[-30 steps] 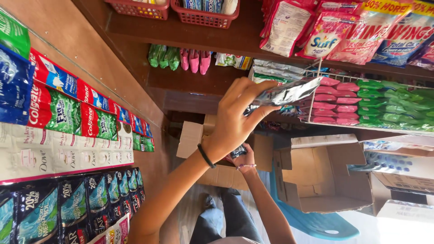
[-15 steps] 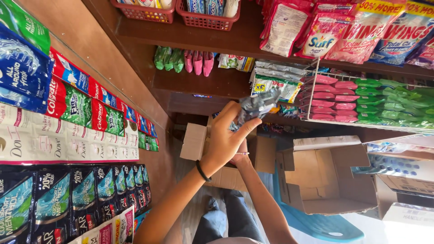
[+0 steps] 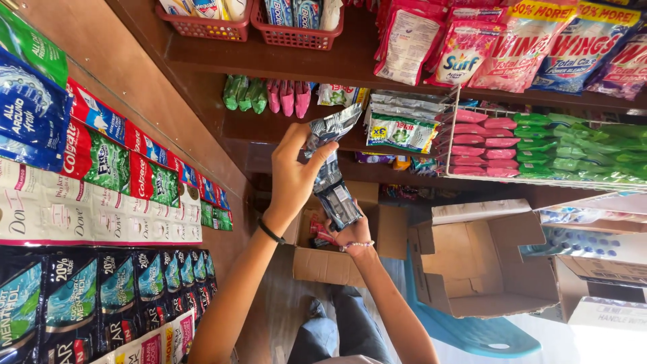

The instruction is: Stocking consumer goods like soap, toothpaste, and snacks from a cardboard box onto store shelves.

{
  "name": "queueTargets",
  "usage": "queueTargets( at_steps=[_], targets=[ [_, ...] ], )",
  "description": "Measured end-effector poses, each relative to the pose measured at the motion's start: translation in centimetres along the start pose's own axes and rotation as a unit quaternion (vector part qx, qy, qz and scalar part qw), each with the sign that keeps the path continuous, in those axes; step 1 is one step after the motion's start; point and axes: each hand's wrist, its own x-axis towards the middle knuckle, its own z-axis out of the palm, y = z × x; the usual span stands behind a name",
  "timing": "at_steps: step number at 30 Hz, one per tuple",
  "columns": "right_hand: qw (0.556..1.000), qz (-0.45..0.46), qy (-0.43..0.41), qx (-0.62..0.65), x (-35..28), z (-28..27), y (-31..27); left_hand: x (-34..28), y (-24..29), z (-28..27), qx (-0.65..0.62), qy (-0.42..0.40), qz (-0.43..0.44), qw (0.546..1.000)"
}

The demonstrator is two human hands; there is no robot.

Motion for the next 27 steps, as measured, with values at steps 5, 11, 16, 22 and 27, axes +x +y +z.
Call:
queueTargets(
  at_steps=[5, 11, 16, 22, 27],
  targets=[
    [0.999, -0.019, -0.015, -0.022, -1.1, 1.4, 0.9, -1.7, -0.5, -0.2, 0.049, -0.031, 0.02, 0.998],
    [0.99, -0.078, 0.029, -0.112, -0.4, 1.5, 1.0, -6.9, -0.8, 1.5, 0.118, -0.07, 0.052, 0.989],
    [0.996, -0.048, -0.053, 0.05, -0.6, -0.1, 0.6, -12.6, -1.5, 3.4, 0.141, -0.119, 0.07, 0.98],
    [0.997, -0.054, -0.036, 0.052, -0.7, 1.4, 1.0, -15.3, -2.3, 4.4, 0.126, -0.126, 0.05, 0.983],
    [0.994, -0.077, 0.065, -0.03, 0.3, -0.7, -0.8, -15.3, -4.5, 5.3, -0.016, -0.053, -0.128, 0.99]
  ],
)
